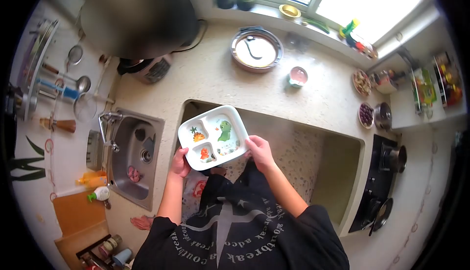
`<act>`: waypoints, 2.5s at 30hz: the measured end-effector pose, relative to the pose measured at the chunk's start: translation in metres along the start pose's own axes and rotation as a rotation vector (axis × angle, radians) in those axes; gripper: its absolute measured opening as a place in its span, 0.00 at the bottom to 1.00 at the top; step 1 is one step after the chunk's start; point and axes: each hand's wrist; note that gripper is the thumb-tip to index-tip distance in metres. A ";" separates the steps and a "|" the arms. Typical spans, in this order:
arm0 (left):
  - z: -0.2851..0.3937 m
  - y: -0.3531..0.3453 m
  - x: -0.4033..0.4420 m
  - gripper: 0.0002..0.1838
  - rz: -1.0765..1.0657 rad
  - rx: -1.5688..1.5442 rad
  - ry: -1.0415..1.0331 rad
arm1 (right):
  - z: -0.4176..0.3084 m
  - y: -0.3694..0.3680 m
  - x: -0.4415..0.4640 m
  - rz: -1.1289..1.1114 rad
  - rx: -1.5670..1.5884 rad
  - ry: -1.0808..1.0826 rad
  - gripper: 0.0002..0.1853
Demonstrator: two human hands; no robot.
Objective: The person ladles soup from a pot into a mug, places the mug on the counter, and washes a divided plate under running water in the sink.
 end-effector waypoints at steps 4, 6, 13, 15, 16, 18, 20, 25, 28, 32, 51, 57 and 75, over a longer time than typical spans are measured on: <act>-0.026 -0.063 0.018 0.36 -0.081 -0.046 0.061 | -0.024 0.070 -0.026 0.047 0.118 0.052 0.20; -0.038 -0.090 0.024 0.36 -0.110 -0.031 0.059 | -0.028 0.107 -0.040 0.090 0.055 0.062 0.22; -0.060 -0.159 0.061 0.32 -0.164 0.041 0.083 | -0.012 0.203 -0.077 0.394 -0.406 0.093 0.13; -0.068 -0.174 0.076 0.31 -0.190 0.070 0.110 | -0.017 0.213 -0.086 0.488 -0.435 0.084 0.13; -0.072 -0.182 0.085 0.31 -0.204 0.091 0.127 | -0.013 0.221 -0.086 0.507 -0.448 0.130 0.13; -0.073 -0.205 0.104 0.29 -0.224 0.114 0.181 | -0.027 0.224 -0.086 0.573 -0.492 0.168 0.13; -0.081 -0.227 0.121 0.28 -0.247 0.151 0.219 | -0.032 0.232 -0.080 0.610 -0.454 0.161 0.15; -0.094 -0.283 0.169 0.28 -0.307 0.172 0.326 | -0.070 0.236 -0.067 0.750 -0.160 0.079 0.18; -0.108 -0.306 0.200 0.28 -0.395 0.237 0.358 | -0.082 0.241 -0.056 0.796 -0.075 0.119 0.19; -0.124 -0.336 0.230 0.27 -0.447 0.269 0.455 | -0.115 0.246 -0.045 0.866 -0.024 0.159 0.22; -0.267 -0.498 0.339 0.22 -0.189 0.644 0.366 | -0.199 0.476 0.071 0.735 0.113 0.159 0.15; -0.337 -0.508 0.383 0.17 -0.030 0.751 0.113 | -0.206 0.549 0.124 0.678 0.142 0.073 0.16; -0.370 -0.541 0.434 0.23 0.209 1.102 -0.020 | -0.204 0.589 0.162 0.692 0.171 -0.051 0.16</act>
Point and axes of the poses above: each hand's wrist, its own x-axis towards the middle knuckle, its own y-axis out of the back of the hand, z = x × y, and after that the axes turned 4 degrees about z, right-handed
